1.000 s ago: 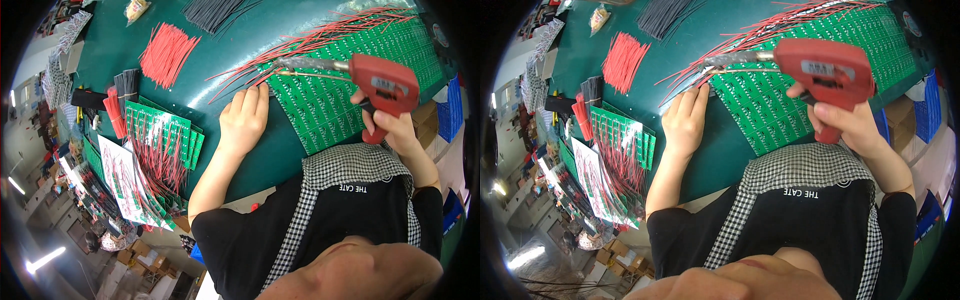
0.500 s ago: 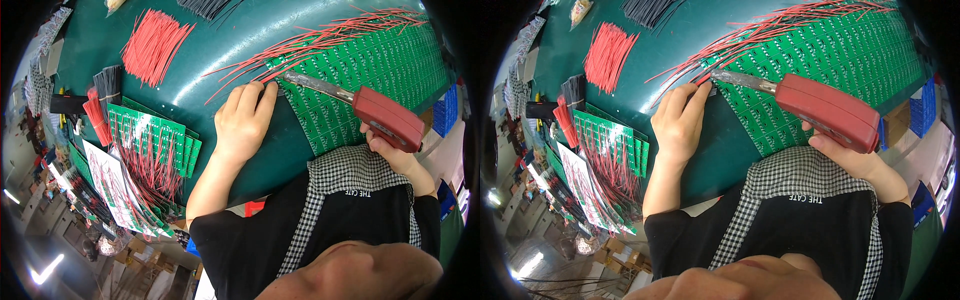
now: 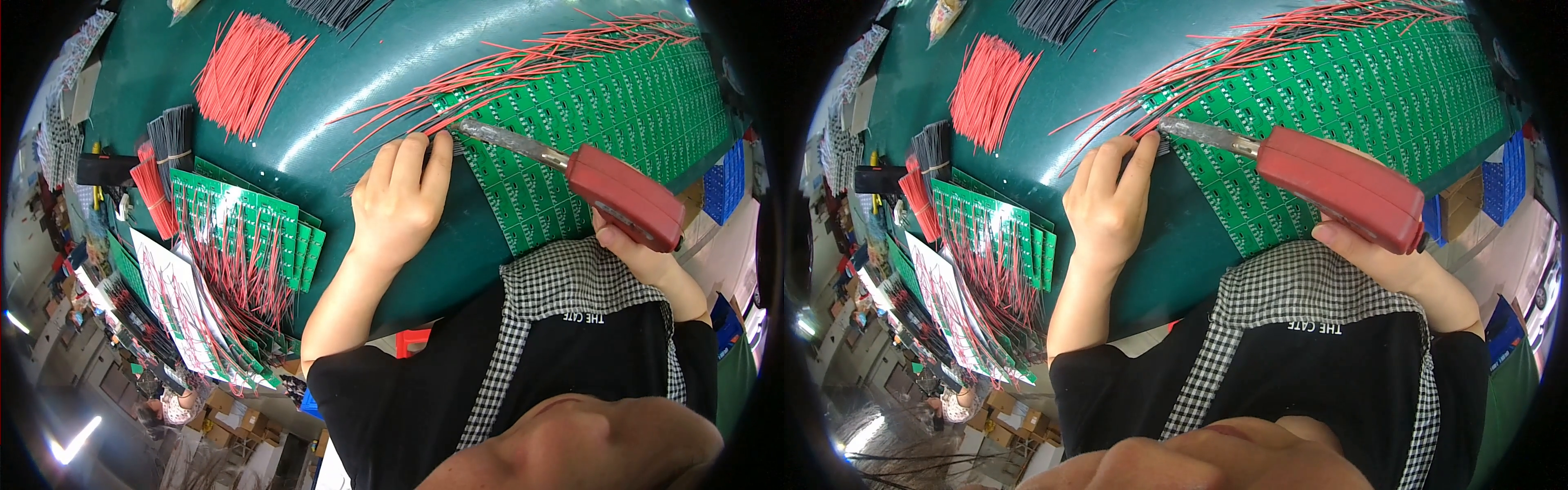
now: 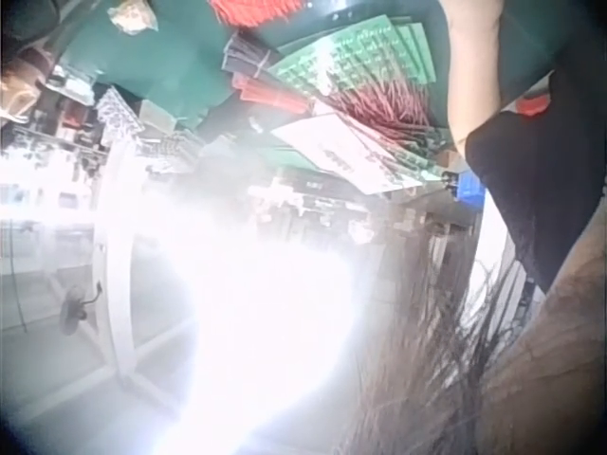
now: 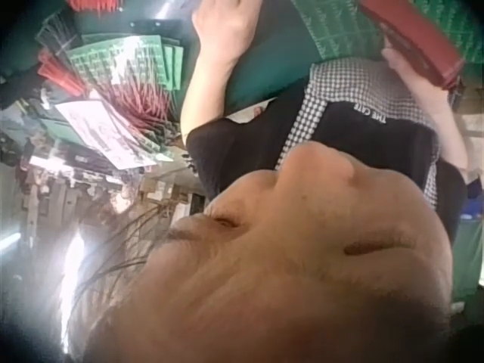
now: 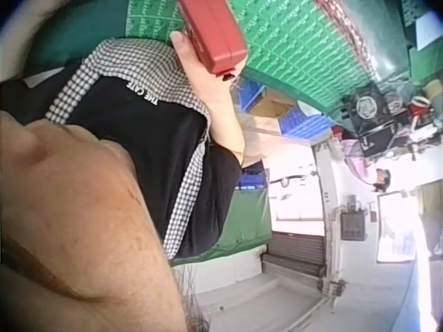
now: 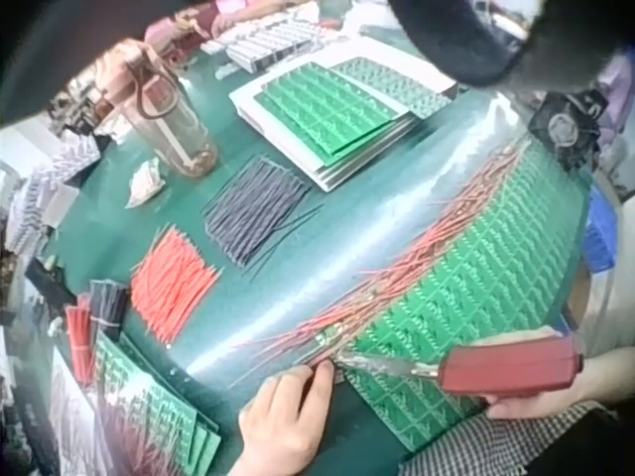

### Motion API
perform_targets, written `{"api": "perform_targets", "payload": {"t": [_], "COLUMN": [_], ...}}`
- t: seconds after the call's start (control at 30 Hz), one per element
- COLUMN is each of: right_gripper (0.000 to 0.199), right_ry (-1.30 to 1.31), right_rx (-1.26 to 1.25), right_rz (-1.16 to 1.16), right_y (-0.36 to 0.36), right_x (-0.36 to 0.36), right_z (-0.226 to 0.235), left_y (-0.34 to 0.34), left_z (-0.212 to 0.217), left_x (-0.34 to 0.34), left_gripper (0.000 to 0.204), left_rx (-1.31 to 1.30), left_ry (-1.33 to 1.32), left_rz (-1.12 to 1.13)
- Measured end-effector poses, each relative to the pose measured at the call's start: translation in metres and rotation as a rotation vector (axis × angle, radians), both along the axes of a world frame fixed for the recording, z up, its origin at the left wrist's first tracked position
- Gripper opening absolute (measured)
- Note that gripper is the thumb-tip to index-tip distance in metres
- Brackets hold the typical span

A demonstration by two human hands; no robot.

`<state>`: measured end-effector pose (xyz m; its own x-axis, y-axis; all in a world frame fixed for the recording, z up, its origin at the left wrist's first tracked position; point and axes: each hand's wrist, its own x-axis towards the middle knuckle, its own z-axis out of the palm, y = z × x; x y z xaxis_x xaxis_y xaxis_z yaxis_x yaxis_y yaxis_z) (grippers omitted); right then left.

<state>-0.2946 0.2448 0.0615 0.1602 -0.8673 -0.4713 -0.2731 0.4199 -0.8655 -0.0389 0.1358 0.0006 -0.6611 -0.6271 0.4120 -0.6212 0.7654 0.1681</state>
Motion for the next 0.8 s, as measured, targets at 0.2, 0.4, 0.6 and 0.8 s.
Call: {"api": "perform_targets", "payload": {"t": [0.2, 0.4, 0.6, 0.8], "right_gripper": [0.041, 0.035, 0.032, 0.034], "right_ry": [-0.044, -0.146, -0.206, -0.246], "right_rx": [-0.045, 0.077, 0.072, -0.057], "right_rz": [-0.086, -0.128, -0.166, -0.24], "right_y": [-0.012, -0.003, 0.003, 0.002], "right_x": [0.006, 0.002, 0.002, 0.0], "right_z": [0.0, 0.007, 0.002, -0.002], "left_y": [-0.004, -0.001, 0.002, 0.001], "left_z": [0.003, 0.005, 0.004, 0.003], "left_x": [-0.001, -0.003, 0.0, -0.001], "left_gripper": [0.026, 0.025, 0.025, 0.025], "left_rx": [-0.019, -0.015, -0.056, -0.057], "left_ry": [-0.039, -0.049, -0.088, -0.101], "left_rz": [0.01, -0.002, -0.002, -0.006]}}
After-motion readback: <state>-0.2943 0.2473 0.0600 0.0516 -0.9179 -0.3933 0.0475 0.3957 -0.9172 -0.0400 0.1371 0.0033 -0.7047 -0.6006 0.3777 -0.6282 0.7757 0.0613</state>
